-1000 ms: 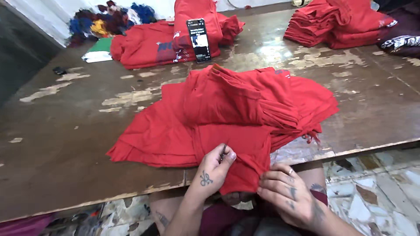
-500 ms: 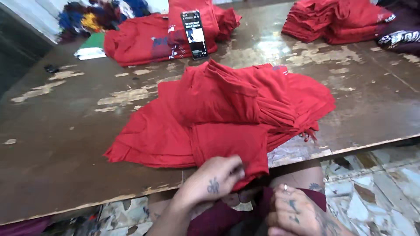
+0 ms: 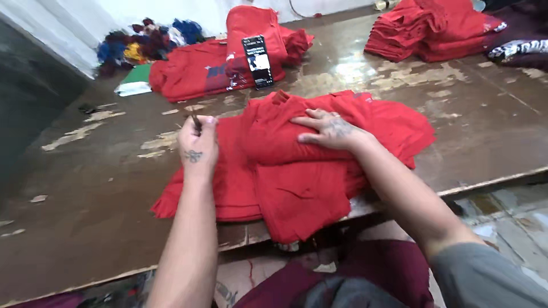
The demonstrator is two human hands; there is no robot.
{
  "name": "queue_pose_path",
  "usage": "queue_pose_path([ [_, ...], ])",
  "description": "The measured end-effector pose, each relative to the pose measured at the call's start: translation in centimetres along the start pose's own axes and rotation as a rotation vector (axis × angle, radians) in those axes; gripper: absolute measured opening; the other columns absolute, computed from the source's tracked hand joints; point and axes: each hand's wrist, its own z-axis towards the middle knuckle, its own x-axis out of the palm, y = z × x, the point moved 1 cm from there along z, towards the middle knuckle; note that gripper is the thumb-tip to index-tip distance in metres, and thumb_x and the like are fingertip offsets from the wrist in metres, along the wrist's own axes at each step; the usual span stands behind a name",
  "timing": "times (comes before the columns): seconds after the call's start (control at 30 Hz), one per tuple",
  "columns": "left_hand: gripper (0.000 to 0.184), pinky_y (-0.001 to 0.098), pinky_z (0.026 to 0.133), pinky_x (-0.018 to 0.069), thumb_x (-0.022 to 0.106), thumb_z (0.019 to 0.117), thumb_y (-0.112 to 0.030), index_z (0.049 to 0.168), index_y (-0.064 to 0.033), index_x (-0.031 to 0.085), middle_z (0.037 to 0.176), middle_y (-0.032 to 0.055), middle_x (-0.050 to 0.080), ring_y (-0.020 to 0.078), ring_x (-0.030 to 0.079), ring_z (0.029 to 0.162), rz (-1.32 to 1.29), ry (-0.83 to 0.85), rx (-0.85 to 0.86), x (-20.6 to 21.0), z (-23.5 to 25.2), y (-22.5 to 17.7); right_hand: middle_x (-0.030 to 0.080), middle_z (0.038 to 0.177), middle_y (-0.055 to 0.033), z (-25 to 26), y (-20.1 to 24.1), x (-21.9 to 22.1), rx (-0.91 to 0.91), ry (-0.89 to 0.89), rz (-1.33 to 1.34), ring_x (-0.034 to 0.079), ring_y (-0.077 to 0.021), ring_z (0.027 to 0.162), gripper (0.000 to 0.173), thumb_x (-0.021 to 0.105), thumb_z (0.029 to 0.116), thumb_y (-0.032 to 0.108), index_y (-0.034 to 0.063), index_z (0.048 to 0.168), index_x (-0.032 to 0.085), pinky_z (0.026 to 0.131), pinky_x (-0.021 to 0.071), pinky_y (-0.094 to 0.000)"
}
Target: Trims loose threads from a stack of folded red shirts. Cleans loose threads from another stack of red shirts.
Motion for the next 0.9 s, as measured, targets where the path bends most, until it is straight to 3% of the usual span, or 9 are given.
queue_pose_path([
  [0.1, 0.038, 0.0552, 0.080, 0.0492, 0.048, 0.1076, -0.028, 0.116, 0.0058, 0.063, 0.096, 0.0225, 0.065, 0.0304, 0.062, 0.084, 0.189, 0.006, -0.212, 1.1, 0.1, 6.1, 0.034, 0.165, -0.0161, 1.4, -1.0, 0.3, 0.048, 0.084, 0.123, 0.032, -0.0383, 0.152, 0.063, 0.047, 0.0986, 0.067, 0.0418, 0.157, 0.041, 0.117, 0.0212, -0.0714],
  [0.2, 0.032, 0.0348, 0.063, 0.0470, 0.048, 0.1071, -0.030, 0.113, -0.0017, 0.063, 0.080, 0.0059, 0.056, 0.0125, 0.052, 0.064, 0.153, -0.011, -0.174, 1.6, -0.4, 7.1, 0.046, 0.158, -0.0159, -0.6, -1.7, 0.8, -0.082, -0.228, 0.211, 0.043, -0.0326, 0.146, 0.060, 0.055, 0.1001, 0.054, 0.0239, 0.152, 0.052, 0.119, 0.0327, -0.0567],
  [0.27, 0.034, 0.0510, 0.076, 0.0479, 0.048, 0.1078, -0.026, 0.115, 0.0039, 0.063, 0.091, 0.0186, 0.063, 0.0255, 0.059, 0.078, 0.167, 0.067, -0.159, 1.5, -0.9, 6.5, 0.054, 0.149, -0.0161, -3.0, -1.7, 0.1, -0.161, -0.484, 0.231, 0.049, -0.0290, 0.141, 0.055, 0.057, 0.1005, 0.042, 0.0087, 0.143, 0.060, 0.117, 0.0399, -0.0477],
  [0.37, 0.032, 0.0497, 0.074, 0.0474, 0.049, 0.1076, -0.024, 0.112, 0.0030, 0.064, 0.088, 0.0164, 0.063, 0.0240, 0.058, 0.075, 0.184, 0.067, -0.135, 1.5, -0.9, 6.6, 0.062, 0.138, -0.0165, -8.7, -1.1, -0.1, -0.176, -0.724, 0.167, 0.056, -0.0263, 0.133, 0.044, 0.058, 0.1014, 0.035, 0.0018, 0.128, 0.068, 0.113, 0.0463, -0.0438],
  [0.43, 0.030, 0.0494, 0.074, 0.0475, 0.050, 0.1077, -0.024, 0.111, 0.0024, 0.064, 0.087, 0.0158, 0.063, 0.0238, 0.058, 0.075, 0.187, 0.075, -0.152, 1.5, -0.9, 6.5, 0.072, 0.116, -0.0120, -12.3, -0.4, 2.0, -0.148, -0.803, 0.170, 0.066, -0.0205, 0.117, 0.033, 0.058, 0.1025, 0.030, 0.0027, 0.112, 0.073, 0.103, 0.0533, -0.0398],
  [0.63, 0.026, 0.0529, 0.077, 0.0479, 0.052, 0.1077, -0.020, 0.107, 0.0019, 0.066, 0.085, 0.0161, 0.063, 0.0279, 0.061, 0.079, 0.243, 0.138, -0.174, 1.3, -0.8, 5.4, 0.067, 0.068, -0.0037, -19.5, 6.0, 10.7, -0.502, -0.265, 0.151, 0.068, -0.0191, 0.071, 0.034, 0.062, 0.0999, 0.033, 0.0127, 0.075, 0.073, 0.072, 0.0572, -0.0371],
  [0.73, 0.025, 0.0516, 0.078, 0.0479, 0.052, 0.1076, -0.020, 0.107, 0.0010, 0.067, 0.086, 0.0151, 0.064, 0.0266, 0.062, 0.081, 0.234, 0.127, -0.179, 1.3, -0.8, 5.6, 0.072, 0.077, -0.0050, -19.9, 3.9, 6.7, -0.358, -0.404, 0.171, 0.070, -0.0164, 0.075, 0.033, 0.060, 0.1015, 0.038, 0.0121, 0.088, 0.076, 0.071, 0.0587, -0.0357],
  [0.8, 0.027, 0.0552, 0.081, 0.0485, 0.052, 0.1077, -0.021, 0.108, 0.0015, 0.067, 0.089, 0.0179, 0.066, 0.0299, 0.063, 0.085, 0.246, 0.142, -0.197, 1.3, -1.0, 5.6, 0.073, 0.096, -0.0059, -18.2, 0.8, 2.3, -0.253, -0.538, 0.070, 0.070, -0.0140, 0.092, 0.033, 0.055, 0.1043, 0.041, 0.0124, 0.106, 0.072, 0.083, 0.0580, -0.0339],
  [0.9, 0.026, 0.0559, 0.079, 0.0480, 0.053, 0.1076, -0.021, 0.109, 0.0008, 0.066, 0.089, 0.0184, 0.065, 0.0310, 0.063, 0.083, 0.245, 0.144, -0.183, 1.5, -1.0, 5.7, 0.070, 0.107, -0.0172, -14.0, -5.4, -2.9, 0.003, -0.548, -0.007, 0.069, -0.0251, 0.093, 0.043, 0.056, 0.1015, 0.036, -0.0005, 0.120, 0.069, 0.083, 0.0582, -0.0448],
])
